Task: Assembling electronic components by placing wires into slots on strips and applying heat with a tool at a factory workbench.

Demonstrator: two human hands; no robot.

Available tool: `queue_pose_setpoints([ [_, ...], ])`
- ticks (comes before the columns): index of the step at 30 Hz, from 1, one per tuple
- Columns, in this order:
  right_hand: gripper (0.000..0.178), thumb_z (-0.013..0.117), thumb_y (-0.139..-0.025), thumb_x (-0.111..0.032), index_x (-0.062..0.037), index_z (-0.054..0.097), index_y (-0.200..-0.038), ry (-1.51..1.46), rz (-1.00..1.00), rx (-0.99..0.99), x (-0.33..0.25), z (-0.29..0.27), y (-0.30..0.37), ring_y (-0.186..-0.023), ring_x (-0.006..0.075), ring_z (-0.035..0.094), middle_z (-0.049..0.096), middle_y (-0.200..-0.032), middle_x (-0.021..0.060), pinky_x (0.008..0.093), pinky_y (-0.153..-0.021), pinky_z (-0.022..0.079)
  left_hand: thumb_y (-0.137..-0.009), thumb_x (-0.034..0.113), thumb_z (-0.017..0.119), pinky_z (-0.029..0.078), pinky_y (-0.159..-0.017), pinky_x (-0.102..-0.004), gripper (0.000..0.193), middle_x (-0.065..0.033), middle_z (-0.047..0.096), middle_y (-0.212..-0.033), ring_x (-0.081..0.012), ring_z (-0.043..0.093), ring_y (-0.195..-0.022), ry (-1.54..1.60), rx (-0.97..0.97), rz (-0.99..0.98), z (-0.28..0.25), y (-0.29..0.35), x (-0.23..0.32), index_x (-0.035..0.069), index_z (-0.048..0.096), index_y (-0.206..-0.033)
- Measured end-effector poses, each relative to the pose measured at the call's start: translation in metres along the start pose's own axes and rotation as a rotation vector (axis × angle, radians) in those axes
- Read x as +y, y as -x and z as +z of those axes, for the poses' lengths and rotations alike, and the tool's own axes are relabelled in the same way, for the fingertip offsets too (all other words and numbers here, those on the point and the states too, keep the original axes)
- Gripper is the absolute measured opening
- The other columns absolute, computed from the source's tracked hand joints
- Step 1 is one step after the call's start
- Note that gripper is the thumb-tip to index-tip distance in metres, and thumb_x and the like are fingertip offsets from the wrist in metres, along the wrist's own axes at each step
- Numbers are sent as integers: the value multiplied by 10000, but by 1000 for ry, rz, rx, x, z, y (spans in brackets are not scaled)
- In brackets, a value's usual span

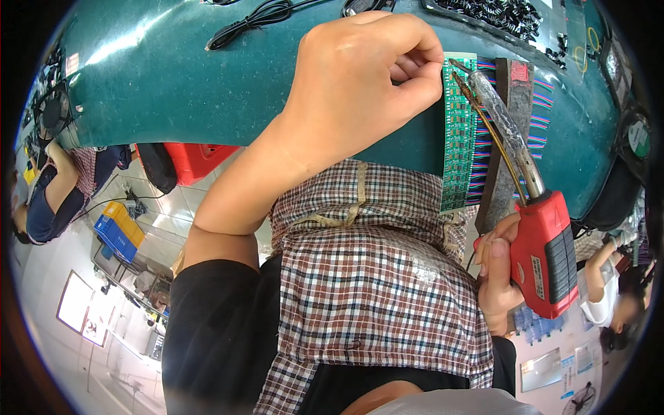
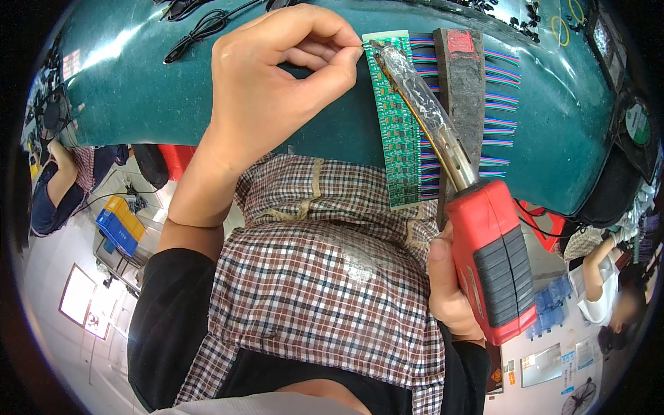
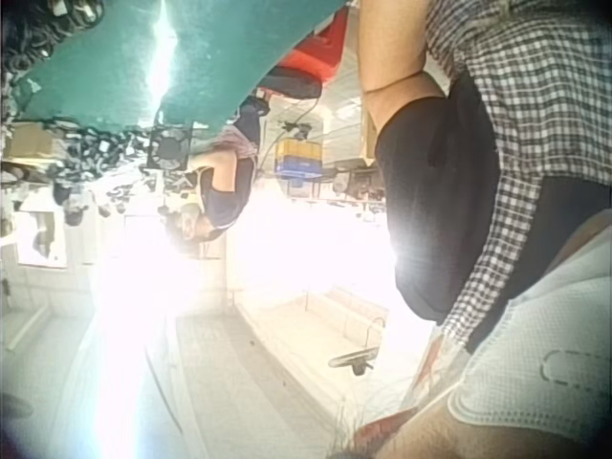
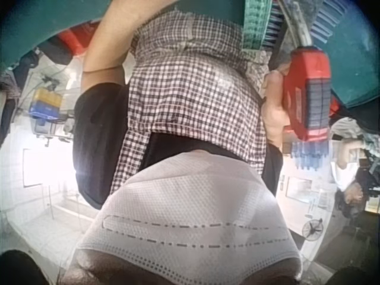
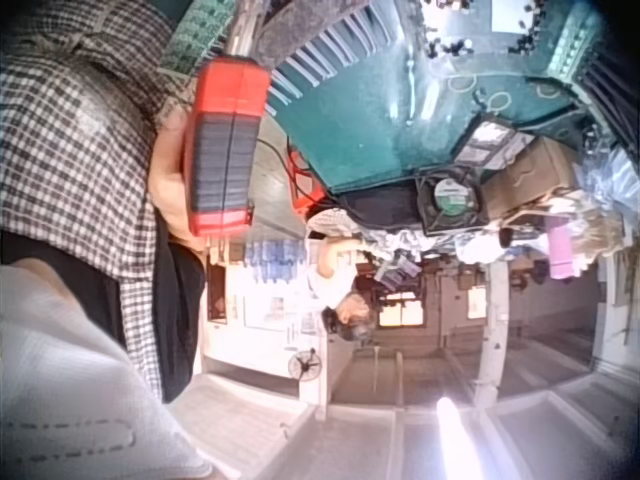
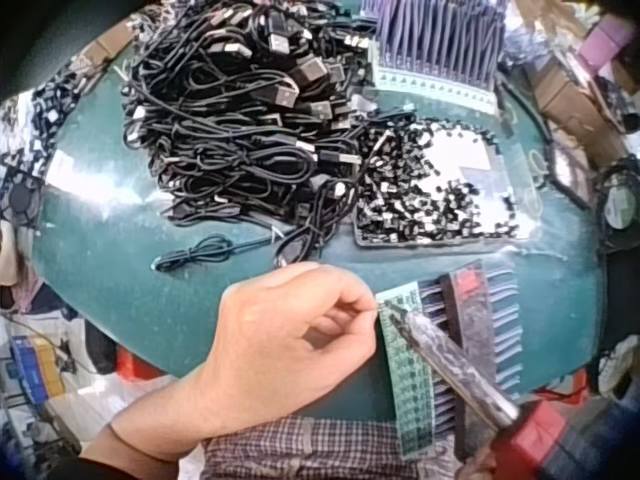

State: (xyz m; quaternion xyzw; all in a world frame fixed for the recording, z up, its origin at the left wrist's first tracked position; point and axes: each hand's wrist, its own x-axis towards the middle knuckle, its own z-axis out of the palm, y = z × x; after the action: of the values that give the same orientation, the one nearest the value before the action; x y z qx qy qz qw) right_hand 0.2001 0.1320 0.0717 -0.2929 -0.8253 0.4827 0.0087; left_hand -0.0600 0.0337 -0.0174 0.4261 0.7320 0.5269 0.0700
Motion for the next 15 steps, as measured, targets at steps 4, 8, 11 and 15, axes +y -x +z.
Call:
queue_pose_setpoints([
  [4,189,584,-963,-61,36,501,-1102,-71,74,36,-1,7,1,-499,65,403,485,-822,54,251,-480,399,-721,46,765,555,-578,-240,102,-25,675,-696,-131,705,-627,1,9,-1,-1,1,-2,74,687,-780],
  [8,174,583,-963,-59,33,505,-1090,49,-16,6,1,3,-3,-497,71,395,482,-822,54,251,-476,383,-715,45,765,553,-576,-244,105,-29,675,-694,-133,704,-625,8,6,1,-1,1,-4,74,682,-772],
  [11,157,581,-962,-55,30,512,-1074,-21,-26,65,1,4,-2,-502,76,396,488,-828,59,251,-477,377,-712,45,766,552,-576,-247,108,-30,674,-694,-135,704,-626,2,-1,4,-2,1,-4,74,681,-772],
  [15,146,583,-961,-56,26,513,-1060,-4,-26,57,7,1,3,-503,78,398,492,-841,69,252,-478,373,-716,49,769,551,-578,-252,109,-32,673,-694,-140,705,-630,6,-3,6,-2,1,-5,73,681,-774],
])
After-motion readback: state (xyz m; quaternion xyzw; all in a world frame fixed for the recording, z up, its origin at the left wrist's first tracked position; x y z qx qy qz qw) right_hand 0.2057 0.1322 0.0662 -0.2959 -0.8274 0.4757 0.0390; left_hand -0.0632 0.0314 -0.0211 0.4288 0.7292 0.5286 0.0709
